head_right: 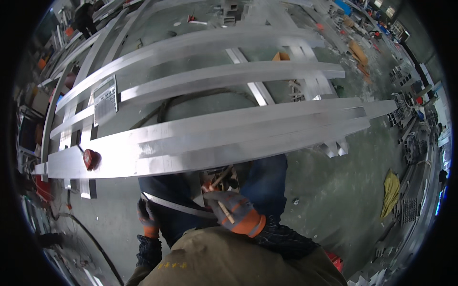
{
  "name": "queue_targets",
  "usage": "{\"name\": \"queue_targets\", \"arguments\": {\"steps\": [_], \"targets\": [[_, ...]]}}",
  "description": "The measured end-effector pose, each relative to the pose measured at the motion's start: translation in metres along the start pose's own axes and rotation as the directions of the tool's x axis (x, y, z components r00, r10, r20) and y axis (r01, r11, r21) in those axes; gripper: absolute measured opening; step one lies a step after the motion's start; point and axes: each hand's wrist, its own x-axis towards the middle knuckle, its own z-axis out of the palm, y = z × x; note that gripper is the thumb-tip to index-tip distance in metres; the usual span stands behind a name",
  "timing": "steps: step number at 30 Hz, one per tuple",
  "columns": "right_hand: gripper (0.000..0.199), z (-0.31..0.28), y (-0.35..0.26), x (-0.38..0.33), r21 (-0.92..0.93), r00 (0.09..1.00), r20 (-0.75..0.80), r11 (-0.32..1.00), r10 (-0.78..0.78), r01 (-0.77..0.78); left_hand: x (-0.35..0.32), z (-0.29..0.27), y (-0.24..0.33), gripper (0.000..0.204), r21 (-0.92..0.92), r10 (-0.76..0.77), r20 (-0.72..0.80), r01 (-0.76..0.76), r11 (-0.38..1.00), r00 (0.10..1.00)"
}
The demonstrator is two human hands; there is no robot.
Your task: The person measures a metal frame using a tape measure and calculator, then marks measurements with a pencil. They use a try square to draw perpendicular lines on the metal surface.
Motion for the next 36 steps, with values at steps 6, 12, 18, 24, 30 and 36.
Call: {"name": "queue_targets", "arguments": {"steps": [6,12,18,24,30,36], "targets": [[0.025,-0.008,0.005,-0.025,0.088,0.992,-0.107,0.994,0.073,-0.064,0.055,-0.044,0.046,0.034,0.014,0.189,-0.059,-0.188,0.982,0.98],[0.025,-0.01,-0.009,-0.033,0.509,0.99,0.093,0.85,0.105,-0.138,0.152,-0.058,0.122,0.035,-0.079,0.46,0.025,-0.457,0.886,0.888],[0.021,-0.028,-0.005,-0.041,0.315,0.991,0.06,0.939,0.122,-0.135,0.232,-0.008,0.184,0.029,-0.016,0.664,0.183,-0.674,0.739,0.725],[0.028,-0.023,-0.006,-0.044,0.637,0.893,0.081,0.666,0.443,-0.388,0.267,0.062,0.222,0.034,0.075,0.648,0.425,-0.738,0.671,0.632],[0.031,-0.018,0.008,-0.027,0.599,0.841,-0.011,0.678,0.54,-0.427,0.286,0.125,0.257,0.045,0.219,0.382,0.675,-0.666,0.713,0.631],[0.029,-0.028,0.02,-0.028,0.556,0.81,0.045,0.659,0.585,-0.507,0.277,0.158,0.242,0.05,0.117,0.458,0.641,-0.668,0.735,0.616]]}}
